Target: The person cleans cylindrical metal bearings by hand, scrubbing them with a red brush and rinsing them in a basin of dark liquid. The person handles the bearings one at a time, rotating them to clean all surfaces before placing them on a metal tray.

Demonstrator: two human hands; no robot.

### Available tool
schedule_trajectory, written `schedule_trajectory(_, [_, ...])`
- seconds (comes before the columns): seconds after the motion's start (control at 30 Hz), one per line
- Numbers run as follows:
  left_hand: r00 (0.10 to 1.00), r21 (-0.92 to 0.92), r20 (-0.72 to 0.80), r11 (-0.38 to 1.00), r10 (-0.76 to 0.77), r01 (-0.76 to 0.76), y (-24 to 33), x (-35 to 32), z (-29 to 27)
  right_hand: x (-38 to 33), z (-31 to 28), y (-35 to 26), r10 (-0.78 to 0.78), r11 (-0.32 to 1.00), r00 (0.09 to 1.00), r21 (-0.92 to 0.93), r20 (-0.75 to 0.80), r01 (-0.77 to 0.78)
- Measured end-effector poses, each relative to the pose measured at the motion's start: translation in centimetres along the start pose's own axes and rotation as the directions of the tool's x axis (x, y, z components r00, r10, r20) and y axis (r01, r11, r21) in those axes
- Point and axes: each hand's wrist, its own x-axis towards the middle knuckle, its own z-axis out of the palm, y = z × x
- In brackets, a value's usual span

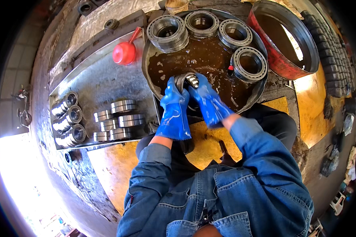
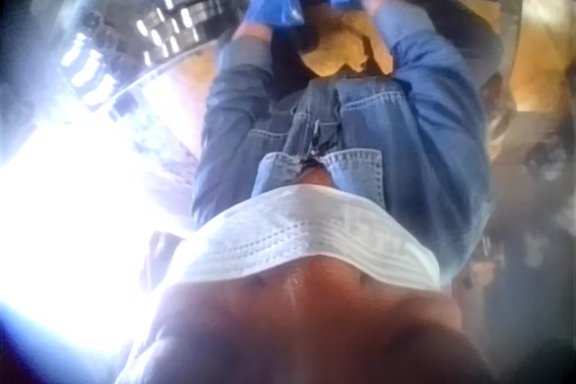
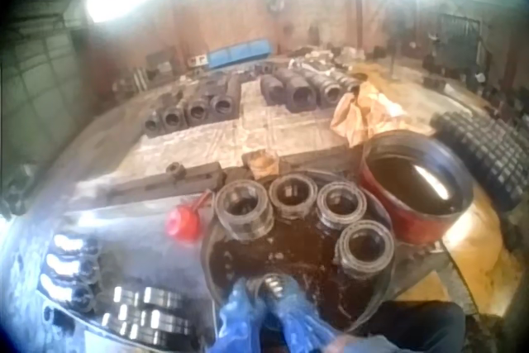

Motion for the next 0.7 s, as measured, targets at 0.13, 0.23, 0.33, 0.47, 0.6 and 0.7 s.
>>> schedule_trajectory(0.13, [0.997,0.027,0.042,0.997,-0.071,0.069,-0.2,0.0,-0.2,-5.2,-1.1,-1.9,0.124,0.940,0.992,-0.321,-0.005,-0.119])
schedule_trajectory(0.23, [0.999,-0.013,0.020,0.999,-0.029,0.029,-0.6,0.0,-0.3,-0.6,-3.1,-5.5,0.060,0.951,0.967,-0.310,0.246,0.020])
schedule_trajectory(0.33, [0.997,0.018,0.035,0.997,-0.075,0.074,1.4,0.1,-0.3,3.7,-3.4,-3.7,-0.143,0.989,0.929,0.013,0.343,0.148])
schedule_trajectory(0.47, [0.998,0.004,0.019,0.998,-0.058,0.058,0.1,0.4,-0.1,1.4,-2.1,-3.6,-0.058,0.998,0.974,-0.006,0.220,0.061])
schedule_trajectory(0.6, [0.998,-0.007,0.041,0.999,-0.046,0.046,0.6,0.1,0.4,-2.8,0.9,3.0,-0.084,0.992,0.985,-0.104,-0.148,0.069])
schedule_trajectory(0.7, [0.998,0.011,-0.005,0.998,-0.060,0.060,-1.1,-0.3,-0.1,-5.7,-2.0,-4.3,0.134,0.938,0.990,-0.329,0.050,-0.110])
